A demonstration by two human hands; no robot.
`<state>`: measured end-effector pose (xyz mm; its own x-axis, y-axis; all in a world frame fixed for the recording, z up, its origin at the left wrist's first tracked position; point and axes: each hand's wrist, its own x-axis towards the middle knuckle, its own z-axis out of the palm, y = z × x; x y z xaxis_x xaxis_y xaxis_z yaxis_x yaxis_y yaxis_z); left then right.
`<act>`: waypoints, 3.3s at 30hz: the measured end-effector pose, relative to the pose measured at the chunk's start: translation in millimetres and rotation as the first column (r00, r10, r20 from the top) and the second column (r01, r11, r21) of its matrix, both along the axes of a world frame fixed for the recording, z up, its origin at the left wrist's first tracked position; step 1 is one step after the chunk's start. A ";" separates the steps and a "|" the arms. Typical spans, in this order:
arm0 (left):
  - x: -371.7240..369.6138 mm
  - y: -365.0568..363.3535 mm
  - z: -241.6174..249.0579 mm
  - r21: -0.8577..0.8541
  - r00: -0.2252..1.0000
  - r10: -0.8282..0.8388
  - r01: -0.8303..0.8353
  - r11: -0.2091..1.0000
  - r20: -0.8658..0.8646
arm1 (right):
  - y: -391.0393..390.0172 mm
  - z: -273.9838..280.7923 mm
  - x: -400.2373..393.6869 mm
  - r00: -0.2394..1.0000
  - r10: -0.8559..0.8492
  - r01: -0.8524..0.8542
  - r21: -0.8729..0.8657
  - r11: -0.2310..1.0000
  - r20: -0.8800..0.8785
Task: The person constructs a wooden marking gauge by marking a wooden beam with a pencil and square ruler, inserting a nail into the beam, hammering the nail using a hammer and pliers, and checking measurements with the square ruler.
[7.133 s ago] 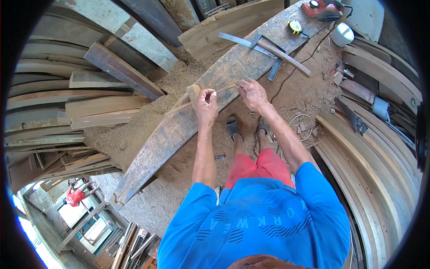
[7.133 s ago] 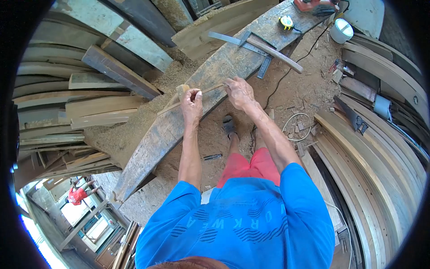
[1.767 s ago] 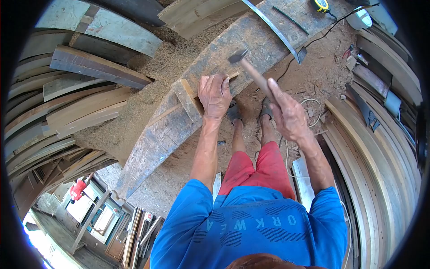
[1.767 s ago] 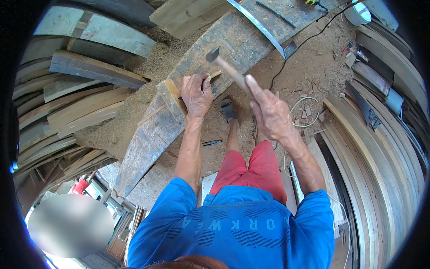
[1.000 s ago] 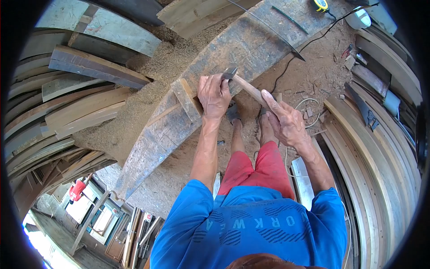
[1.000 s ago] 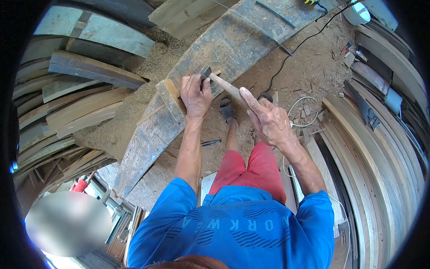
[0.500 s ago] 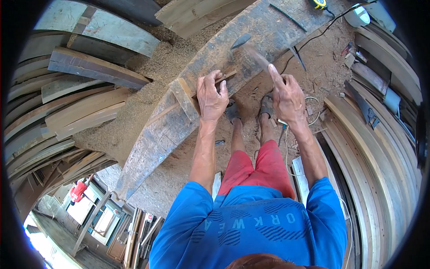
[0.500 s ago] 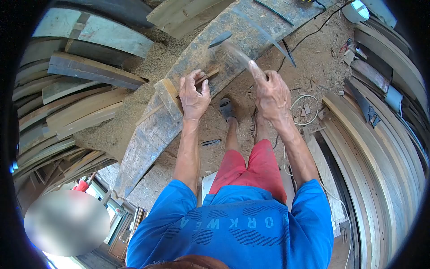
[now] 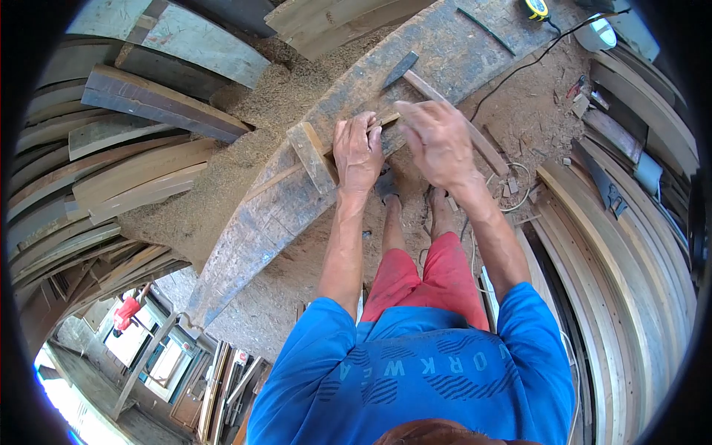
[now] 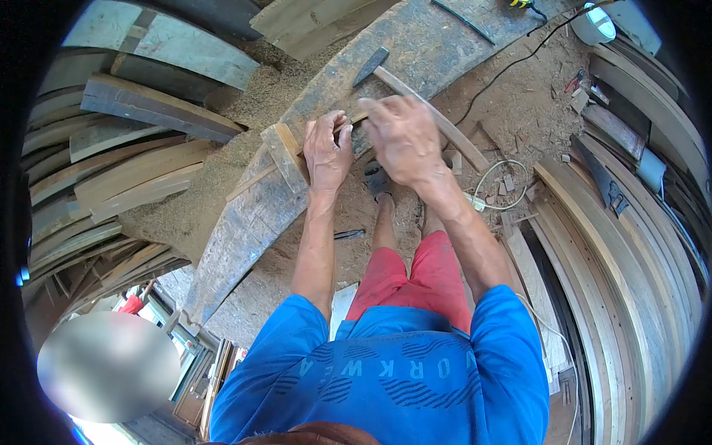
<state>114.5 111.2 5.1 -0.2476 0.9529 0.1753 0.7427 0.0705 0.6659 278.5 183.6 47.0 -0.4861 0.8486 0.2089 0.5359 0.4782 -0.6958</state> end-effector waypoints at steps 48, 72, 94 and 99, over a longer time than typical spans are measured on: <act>-41.6 -86.5 50.9 -0.118 0.676 0.732 -0.722 0.682 0.090 | -17.5 21.9 66.0 0.951 -0.278 0.245 -0.216 0.945 -0.137; -76.4 -108.0 53.0 -0.360 0.056 0.457 -0.535 0.765 0.888 | -41.4 9.9 -3.4 0.961 -0.155 -0.020 -0.616 0.787 -0.230; -67.2 -112.9 90.8 -0.345 0.103 0.480 -0.568 0.747 0.871 | -62.7 35.3 6.5 0.906 -0.237 -0.026 -0.604 0.797 -0.351; -65.4 -110.5 88.5 -0.398 0.043 0.508 -0.566 0.722 0.860 | -61.3 37.6 4.4 0.916 -0.247 0.008 -0.600 0.800 -0.317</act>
<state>49.1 0.7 93.6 -0.6939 0.4803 -0.5365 -0.5564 0.1153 0.8229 282.8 122.2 84.6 -0.3541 0.9132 -0.2016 0.2147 -0.1304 -0.9679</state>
